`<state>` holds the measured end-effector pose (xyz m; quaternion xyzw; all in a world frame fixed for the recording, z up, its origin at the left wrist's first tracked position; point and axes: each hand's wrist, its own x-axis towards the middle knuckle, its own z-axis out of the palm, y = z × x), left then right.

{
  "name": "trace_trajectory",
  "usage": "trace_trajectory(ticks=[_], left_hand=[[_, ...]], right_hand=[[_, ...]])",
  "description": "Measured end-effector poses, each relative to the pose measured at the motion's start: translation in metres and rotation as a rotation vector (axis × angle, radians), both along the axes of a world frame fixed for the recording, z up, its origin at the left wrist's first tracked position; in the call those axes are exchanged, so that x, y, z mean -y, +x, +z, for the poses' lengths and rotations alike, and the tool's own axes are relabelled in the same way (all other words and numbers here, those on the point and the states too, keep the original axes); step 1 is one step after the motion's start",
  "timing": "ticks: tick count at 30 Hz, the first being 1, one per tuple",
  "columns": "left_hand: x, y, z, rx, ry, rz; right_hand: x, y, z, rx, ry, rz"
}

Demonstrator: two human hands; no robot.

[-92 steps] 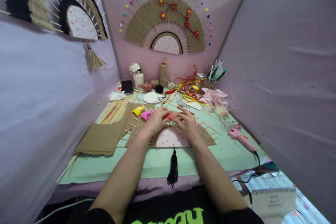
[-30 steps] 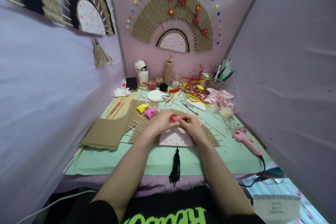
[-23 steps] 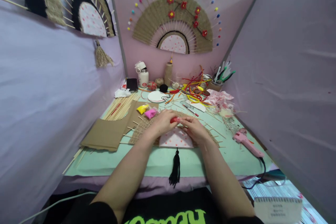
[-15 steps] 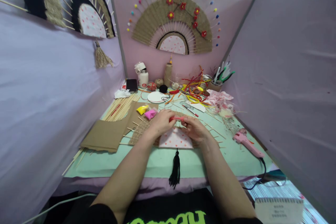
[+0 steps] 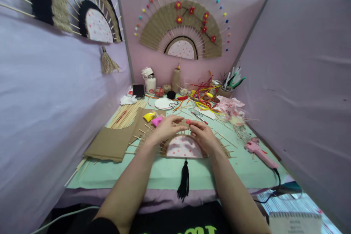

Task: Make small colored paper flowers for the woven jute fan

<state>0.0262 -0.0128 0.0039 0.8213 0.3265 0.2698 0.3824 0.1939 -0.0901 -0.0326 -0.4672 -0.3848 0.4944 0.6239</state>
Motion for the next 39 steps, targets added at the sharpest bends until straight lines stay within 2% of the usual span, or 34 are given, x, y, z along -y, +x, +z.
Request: trace_trajectory(ticks=[3, 6, 8, 11, 13, 17, 20, 25, 28, 33, 39], left_hand=[[0.005, 0.014, -0.002, 0.205, -0.178, 0.053], [0.007, 0.02, -0.008, 0.332, -0.215, 0.082], [0.005, 0.02, -0.01, 0.368, -0.203, 0.107], [0.001, 0.019, -0.008, 0.388, -0.244, 0.156], [0.0, 0.019, -0.006, 0.425, -0.37, 0.127], [0.002, 0.021, -0.006, 0.488, -0.637, 0.013], [0.003, 0.022, -0.007, 0.498, -0.725, -0.033], [0.003, 0.018, -0.008, 0.503, -0.691, -0.077], [0.002, 0.016, -0.01, 0.481, -0.641, -0.104], [0.001, 0.015, -0.012, 0.405, -0.598, -0.147], [0.0, 0.012, -0.01, 0.253, -0.604, -0.111]], right_hand=[[0.003, -0.005, 0.002, 0.169, 0.057, 0.016], [0.006, -0.009, 0.006, 0.355, 0.131, 0.011], [0.006, -0.009, 0.008, 0.442, 0.155, -0.043], [0.006, -0.008, 0.01, 0.458, 0.147, -0.193], [0.005, -0.007, 0.01, 0.43, 0.155, -0.248], [0.005, -0.007, 0.01, 0.45, 0.227, -0.203], [0.005, -0.007, 0.009, 0.473, 0.243, -0.222], [0.005, -0.005, 0.01, 0.458, 0.242, -0.309], [0.007, -0.006, 0.012, 0.497, 0.27, -0.278], [0.008, -0.006, 0.013, 0.694, 0.391, -0.21], [0.005, -0.002, 0.006, 0.938, 0.442, -0.217]])
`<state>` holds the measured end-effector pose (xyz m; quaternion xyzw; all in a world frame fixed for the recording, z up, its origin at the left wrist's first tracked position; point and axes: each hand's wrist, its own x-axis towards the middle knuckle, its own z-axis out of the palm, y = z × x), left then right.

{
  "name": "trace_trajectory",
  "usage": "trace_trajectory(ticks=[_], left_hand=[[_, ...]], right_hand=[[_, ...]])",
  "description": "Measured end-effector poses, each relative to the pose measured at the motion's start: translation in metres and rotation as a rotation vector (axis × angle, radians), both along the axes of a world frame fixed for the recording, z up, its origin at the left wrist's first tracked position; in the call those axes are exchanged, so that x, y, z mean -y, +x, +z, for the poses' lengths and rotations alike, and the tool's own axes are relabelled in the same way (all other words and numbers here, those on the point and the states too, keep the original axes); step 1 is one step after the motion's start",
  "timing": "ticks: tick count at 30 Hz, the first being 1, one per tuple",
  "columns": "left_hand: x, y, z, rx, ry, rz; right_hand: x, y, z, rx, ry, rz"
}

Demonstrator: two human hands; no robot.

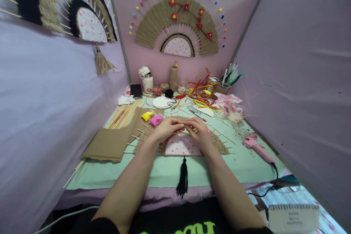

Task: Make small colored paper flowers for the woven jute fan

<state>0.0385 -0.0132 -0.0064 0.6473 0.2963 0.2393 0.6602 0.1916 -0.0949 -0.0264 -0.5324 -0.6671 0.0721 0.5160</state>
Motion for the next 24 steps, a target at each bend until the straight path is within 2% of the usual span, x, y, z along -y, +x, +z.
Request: trace_trajectory(ticks=[5, 7, 9, 11, 13, 16, 19, 21, 24], left_hand=[[0.0, -0.007, 0.005, -0.172, 0.16, -0.061], [-0.003, -0.009, 0.006, -0.171, 0.187, -0.037], [-0.008, -0.013, 0.008, -0.089, 0.147, 0.071], [-0.013, -0.017, 0.012, 0.055, 0.033, 0.209], [-0.018, -0.021, 0.018, 0.198, -0.095, 0.299], [-0.021, -0.024, 0.023, 0.27, -0.155, 0.346], [-0.023, -0.023, 0.019, 0.044, -0.005, 0.375], [-0.023, -0.024, 0.014, -0.222, 0.209, 0.367], [-0.021, -0.028, 0.009, -0.538, 0.546, 0.283]], right_hand=[[0.001, -0.006, 0.0, 0.27, 0.03, -0.061], [-0.001, -0.008, 0.006, 0.268, 0.021, -0.12], [-0.006, -0.007, 0.016, 0.109, 0.006, -0.199], [-0.014, -0.004, 0.029, -0.175, -0.031, -0.239], [-0.025, -0.003, 0.039, -0.378, -0.082, -0.19], [-0.039, -0.006, 0.041, -0.381, -0.197, -0.075], [-0.046, -0.011, 0.026, -0.243, -0.351, -0.018], [-0.046, -0.013, 0.014, -0.174, -0.417, -0.031], [-0.045, -0.014, 0.002, -0.146, -0.459, -0.048]])
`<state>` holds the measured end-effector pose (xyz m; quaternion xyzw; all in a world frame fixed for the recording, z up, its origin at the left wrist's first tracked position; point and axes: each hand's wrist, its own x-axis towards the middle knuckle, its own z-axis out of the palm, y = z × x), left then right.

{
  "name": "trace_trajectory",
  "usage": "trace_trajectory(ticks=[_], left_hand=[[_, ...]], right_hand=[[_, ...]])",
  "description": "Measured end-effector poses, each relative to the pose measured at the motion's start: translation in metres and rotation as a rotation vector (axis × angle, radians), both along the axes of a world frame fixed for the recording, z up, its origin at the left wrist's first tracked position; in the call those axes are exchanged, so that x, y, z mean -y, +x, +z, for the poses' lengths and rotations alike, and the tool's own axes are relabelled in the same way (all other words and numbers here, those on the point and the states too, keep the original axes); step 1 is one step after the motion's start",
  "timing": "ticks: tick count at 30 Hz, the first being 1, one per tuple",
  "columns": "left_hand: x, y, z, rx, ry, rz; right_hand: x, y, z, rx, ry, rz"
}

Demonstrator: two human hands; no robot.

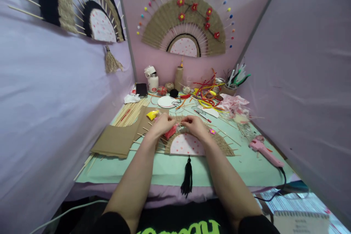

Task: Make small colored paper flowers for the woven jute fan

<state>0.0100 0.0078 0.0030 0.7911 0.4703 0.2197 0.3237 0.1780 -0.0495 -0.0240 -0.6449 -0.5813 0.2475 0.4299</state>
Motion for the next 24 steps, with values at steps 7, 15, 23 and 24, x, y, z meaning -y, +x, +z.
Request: trace_trajectory(ticks=[7, 15, 23, 24], left_hand=[[0.006, -0.007, 0.003, -0.419, 0.199, -0.127], [0.006, -0.007, 0.004, -0.289, 0.142, -0.233], [0.008, -0.004, 0.004, -0.38, 0.037, -0.237], [0.007, -0.005, 0.003, -0.386, 0.008, -0.247]], right_hand=[[-0.003, -0.006, -0.004, -0.06, -0.05, 0.036], [0.003, -0.01, 0.0, -0.146, -0.042, 0.115], [0.004, -0.004, -0.002, 0.059, 0.085, 0.152], [0.004, 0.0, -0.003, 0.052, 0.092, 0.092]])
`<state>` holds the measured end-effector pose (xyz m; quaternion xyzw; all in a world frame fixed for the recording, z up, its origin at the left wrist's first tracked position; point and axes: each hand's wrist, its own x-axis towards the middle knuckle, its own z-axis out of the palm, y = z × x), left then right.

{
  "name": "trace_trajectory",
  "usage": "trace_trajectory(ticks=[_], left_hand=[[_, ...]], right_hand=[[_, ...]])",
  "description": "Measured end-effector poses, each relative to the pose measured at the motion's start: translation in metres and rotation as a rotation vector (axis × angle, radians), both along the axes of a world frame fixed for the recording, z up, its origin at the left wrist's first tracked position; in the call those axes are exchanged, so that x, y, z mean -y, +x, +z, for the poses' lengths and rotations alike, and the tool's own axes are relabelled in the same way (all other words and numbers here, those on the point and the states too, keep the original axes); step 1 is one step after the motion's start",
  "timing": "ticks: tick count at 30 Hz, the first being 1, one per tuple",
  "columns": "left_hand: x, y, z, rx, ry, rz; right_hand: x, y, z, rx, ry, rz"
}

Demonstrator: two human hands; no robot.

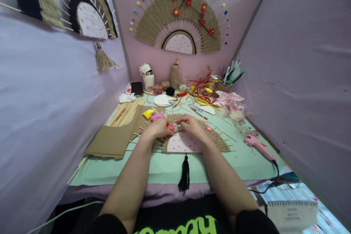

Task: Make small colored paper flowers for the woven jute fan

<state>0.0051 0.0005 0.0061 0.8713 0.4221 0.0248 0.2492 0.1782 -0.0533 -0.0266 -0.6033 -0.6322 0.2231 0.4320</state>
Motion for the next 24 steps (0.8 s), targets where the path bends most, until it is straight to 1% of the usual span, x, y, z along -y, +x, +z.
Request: trace_trajectory(ticks=[2, 3, 5, 6, 7, 9, 11, 12, 13, 14, 17, 19, 24], left_hand=[[-0.001, -0.002, 0.0, 0.068, -0.043, 0.014], [-0.002, -0.002, 0.001, 0.166, -0.061, 0.053], [-0.004, -0.002, 0.004, 0.501, -0.141, 0.192], [-0.004, -0.001, 0.007, 0.711, -0.232, 0.263], [-0.004, 0.001, 0.009, 0.924, -0.364, 0.316], [-0.003, 0.008, 0.012, 1.294, -0.731, 0.366], [0.0, 0.017, 0.012, 1.533, -1.086, 0.403], [0.001, 0.021, 0.012, 1.61, -1.214, 0.442], [0.002, 0.025, 0.011, 1.675, -1.303, 0.484], [0.003, 0.028, 0.009, 1.729, -1.357, 0.528], [0.004, 0.032, 0.005, 1.804, -1.392, 0.593], [0.003, 0.032, 0.003, 1.809, -1.391, 0.577], [0.004, 0.03, 0.001, 1.732, -1.398, 0.469]], right_hand=[[-0.001, 0.009, 0.0, -0.03, 0.053, -0.148], [-0.001, 0.013, 0.001, -0.049, 0.095, -0.216], [-0.001, 0.019, 0.003, -0.092, 0.192, -0.313], [-0.001, 0.02, 0.004, -0.115, 0.238, -0.338], [-0.001, 0.02, 0.005, -0.135, 0.277, -0.348], [0.001, 0.015, 0.008, -0.159, 0.336, -0.333], [0.003, 0.007, 0.01, -0.153, 0.386, -0.286], [0.005, 0.003, 0.011, -0.144, 0.416, -0.258], [0.007, -0.001, 0.012, -0.133, 0.446, -0.229], [0.009, -0.004, 0.013, -0.121, 0.476, -0.2], [0.013, -0.01, 0.014, -0.064, 0.525, -0.134], [0.014, -0.012, 0.014, 0.048, 0.537, -0.113], [0.014, -0.021, 0.01, 0.47, 0.486, -0.062]])
